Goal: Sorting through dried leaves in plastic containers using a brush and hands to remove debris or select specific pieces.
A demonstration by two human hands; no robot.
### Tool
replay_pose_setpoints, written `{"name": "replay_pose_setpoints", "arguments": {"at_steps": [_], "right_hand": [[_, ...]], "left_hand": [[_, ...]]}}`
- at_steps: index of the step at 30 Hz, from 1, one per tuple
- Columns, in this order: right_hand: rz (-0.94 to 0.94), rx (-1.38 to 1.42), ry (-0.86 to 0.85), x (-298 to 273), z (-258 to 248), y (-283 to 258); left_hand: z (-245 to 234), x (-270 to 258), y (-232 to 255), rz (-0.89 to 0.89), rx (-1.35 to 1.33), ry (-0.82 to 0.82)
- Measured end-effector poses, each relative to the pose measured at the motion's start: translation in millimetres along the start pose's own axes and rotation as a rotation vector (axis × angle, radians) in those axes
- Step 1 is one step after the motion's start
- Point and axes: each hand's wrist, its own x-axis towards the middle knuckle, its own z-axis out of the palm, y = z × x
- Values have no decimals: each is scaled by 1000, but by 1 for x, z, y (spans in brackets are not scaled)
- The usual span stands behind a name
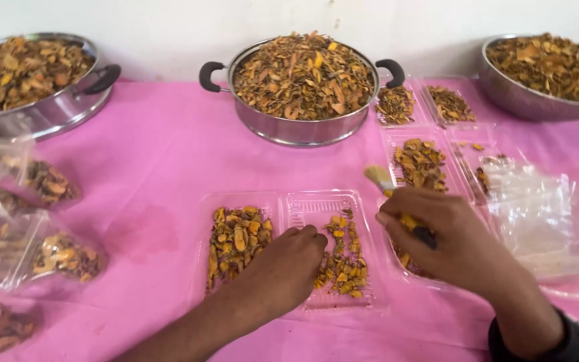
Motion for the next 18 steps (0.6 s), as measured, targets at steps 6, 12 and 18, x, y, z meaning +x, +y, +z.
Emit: {"name": "replay_pose_setpoints", "arguments": {"at_steps": [6,12,18], "right_hand": [[-16,52,-16,2,12,-11],[95,204,125,-1,14,-19],[154,451,330,-9,19,-26]], "left_hand": [[-5,0,-6,50,-140,146],[-22,-15,6,-161,-486,171],[-12,-6,-16,-215,-506,295]]}}
